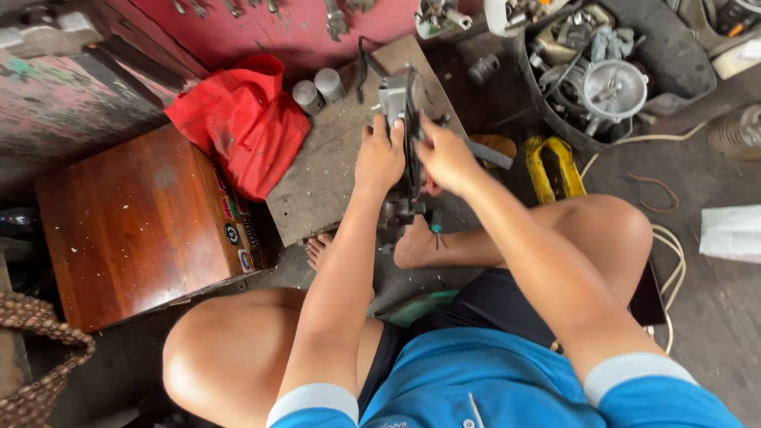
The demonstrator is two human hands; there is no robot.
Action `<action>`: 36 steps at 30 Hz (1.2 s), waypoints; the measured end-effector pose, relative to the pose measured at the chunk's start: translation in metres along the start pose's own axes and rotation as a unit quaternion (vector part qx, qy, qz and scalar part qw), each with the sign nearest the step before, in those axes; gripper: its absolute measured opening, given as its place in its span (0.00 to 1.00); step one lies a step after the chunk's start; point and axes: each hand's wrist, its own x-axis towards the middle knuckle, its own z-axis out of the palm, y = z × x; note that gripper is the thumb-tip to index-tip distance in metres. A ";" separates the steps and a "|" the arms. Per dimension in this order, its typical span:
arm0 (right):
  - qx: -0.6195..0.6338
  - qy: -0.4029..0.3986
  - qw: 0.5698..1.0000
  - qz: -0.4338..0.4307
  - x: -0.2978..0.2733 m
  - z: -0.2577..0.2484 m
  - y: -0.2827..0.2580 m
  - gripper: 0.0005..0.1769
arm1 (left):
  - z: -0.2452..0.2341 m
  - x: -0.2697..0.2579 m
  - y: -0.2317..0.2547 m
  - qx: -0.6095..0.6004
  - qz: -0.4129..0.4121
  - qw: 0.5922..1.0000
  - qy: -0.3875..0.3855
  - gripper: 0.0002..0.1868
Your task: The person scrubs a mechanical part with a wire brush, then uses a screwdriver to scrape and clean the interior surfaces. The person continues to scrub the part with the brush and uses the screwdriver to remove debris from crevices.
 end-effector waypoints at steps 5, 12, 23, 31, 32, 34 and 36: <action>-0.032 -0.026 0.999 0.032 -0.024 -0.001 0.001 0.36 | -0.009 -0.002 0.001 0.007 -0.001 1.000 0.000 0.31; -0.135 -0.028 0.989 -0.044 0.043 -0.012 0.019 0.35 | -0.008 0.001 -0.001 0.017 0.006 1.000 0.000 0.31; -0.112 -0.058 0.988 0.088 0.061 -0.030 0.002 0.33 | -0.011 0.000 0.005 -0.008 0.007 1.000 -0.010 0.30; 0.124 0.050 0.974 0.183 0.084 0.025 0.203 0.22 | -0.034 0.004 -0.037 0.017 0.080 0.996 -0.045 0.36; 0.137 0.062 0.972 0.178 0.072 0.031 0.213 0.20 | -0.039 0.004 -0.041 0.023 0.107 0.993 -0.051 0.33; 0.156 0.073 0.970 0.172 0.033 0.029 0.194 0.18 | -0.051 0.003 -0.034 0.035 0.133 0.989 -0.056 0.29; 0.131 0.040 0.981 0.136 -0.020 0.010 0.137 0.22 | -0.063 -0.002 -0.014 0.050 0.071 0.990 -0.115 0.36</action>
